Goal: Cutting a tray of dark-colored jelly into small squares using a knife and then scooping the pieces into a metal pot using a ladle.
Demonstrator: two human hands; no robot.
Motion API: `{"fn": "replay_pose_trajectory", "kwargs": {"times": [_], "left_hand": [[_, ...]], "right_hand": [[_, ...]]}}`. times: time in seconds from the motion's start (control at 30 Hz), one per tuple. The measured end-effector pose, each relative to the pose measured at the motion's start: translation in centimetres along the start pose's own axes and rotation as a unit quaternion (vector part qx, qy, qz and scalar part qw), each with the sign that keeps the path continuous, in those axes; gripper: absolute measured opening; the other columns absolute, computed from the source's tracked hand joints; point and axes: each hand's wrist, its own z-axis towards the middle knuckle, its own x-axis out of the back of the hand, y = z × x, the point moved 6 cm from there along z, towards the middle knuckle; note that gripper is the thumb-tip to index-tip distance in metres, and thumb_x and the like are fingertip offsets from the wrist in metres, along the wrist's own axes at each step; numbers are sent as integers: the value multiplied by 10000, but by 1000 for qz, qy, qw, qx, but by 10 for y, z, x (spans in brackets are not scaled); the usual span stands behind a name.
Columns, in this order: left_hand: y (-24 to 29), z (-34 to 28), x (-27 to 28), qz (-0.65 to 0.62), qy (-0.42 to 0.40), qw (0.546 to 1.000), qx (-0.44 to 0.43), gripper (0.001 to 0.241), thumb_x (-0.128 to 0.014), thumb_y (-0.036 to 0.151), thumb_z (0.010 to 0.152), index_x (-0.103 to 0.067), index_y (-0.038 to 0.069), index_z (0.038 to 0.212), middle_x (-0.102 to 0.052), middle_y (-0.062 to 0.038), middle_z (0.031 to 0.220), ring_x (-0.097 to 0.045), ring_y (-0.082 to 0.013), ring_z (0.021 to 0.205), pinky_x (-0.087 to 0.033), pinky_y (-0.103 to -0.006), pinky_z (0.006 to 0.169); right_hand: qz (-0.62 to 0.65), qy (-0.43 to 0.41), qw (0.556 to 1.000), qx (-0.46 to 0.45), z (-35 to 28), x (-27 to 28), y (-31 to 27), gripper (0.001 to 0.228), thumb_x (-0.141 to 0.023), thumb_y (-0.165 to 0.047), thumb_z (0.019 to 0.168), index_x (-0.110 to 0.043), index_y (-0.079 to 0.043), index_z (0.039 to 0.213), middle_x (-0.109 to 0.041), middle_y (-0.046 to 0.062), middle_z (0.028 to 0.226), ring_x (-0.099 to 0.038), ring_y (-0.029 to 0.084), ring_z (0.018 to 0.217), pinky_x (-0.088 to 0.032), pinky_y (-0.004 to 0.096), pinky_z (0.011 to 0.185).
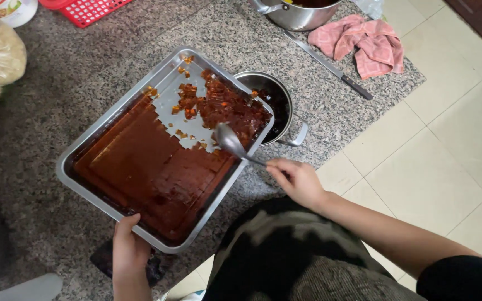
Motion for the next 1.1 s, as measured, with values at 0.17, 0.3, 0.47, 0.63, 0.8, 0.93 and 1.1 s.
{"fn": "replay_pose_trajectory", "kwargs": {"times": [0.17,0.3,0.47,0.63,0.8,0.93,1.1], "left_hand": [[-7,9,11,-13,11,1000,17,685,-519,138,839,-423,46,1511,-556,-105,1456,-534,-304,1330,-397,-480,1143],[7,-11,-11,31,116,991,57,640,-513,148,872,-425,58,1499,-546,-129,1436,-530,-307,1341,-412,-515,1135],[-2,1,5,11,53,998,25,644,-513,151,871,-429,36,1499,-549,-120,1443,-532,-307,1335,-430,-504,1113],[-6,6,10,-1,37,999,21,659,-513,144,861,-431,39,1507,-559,-120,1436,-544,-307,1316,-441,-495,1104],[-4,5,7,0,29,999,19,661,-503,136,858,-433,47,1510,-564,-115,1444,-555,-299,1308,-442,-485,1102],[-6,7,14,7,26,1000,15,657,-501,129,864,-423,25,1508,-560,-131,1442,-553,-311,1311,-437,-500,1114],[-2,3,5,21,33,999,17,672,-492,130,852,-416,27,1512,-562,-130,1439,-557,-316,1309,-435,-520,1111]], "right_hand": [[-6,0,989,148,10,-4,-13,214,-687,-216,970,-770,-144,1154,-750,90,951,-715,268,758,-588,363,699],[2,6,995,104,17,4,0,224,-680,-216,977,-771,-146,1170,-762,97,988,-714,267,752,-587,365,695],[-2,70,993,95,16,18,15,211,-685,-219,981,-766,-120,1149,-770,107,1001,-721,260,768,-586,356,683],[8,91,995,37,15,26,39,225,-683,-211,973,-769,-105,1153,-767,104,971,-701,222,711,-571,335,656],[28,128,991,17,19,31,68,218,-682,-194,1002,-770,-82,1167,-764,112,939,-683,172,717,-554,301,686],[101,135,985,-25,22,26,67,230,-692,-185,1004,-767,-96,1202,-761,94,888,-623,145,706,-534,285,663],[101,68,993,4,21,13,22,220,-705,-198,974,-787,-121,1162,-761,63,833,-615,119,646,-519,288,601]]}}
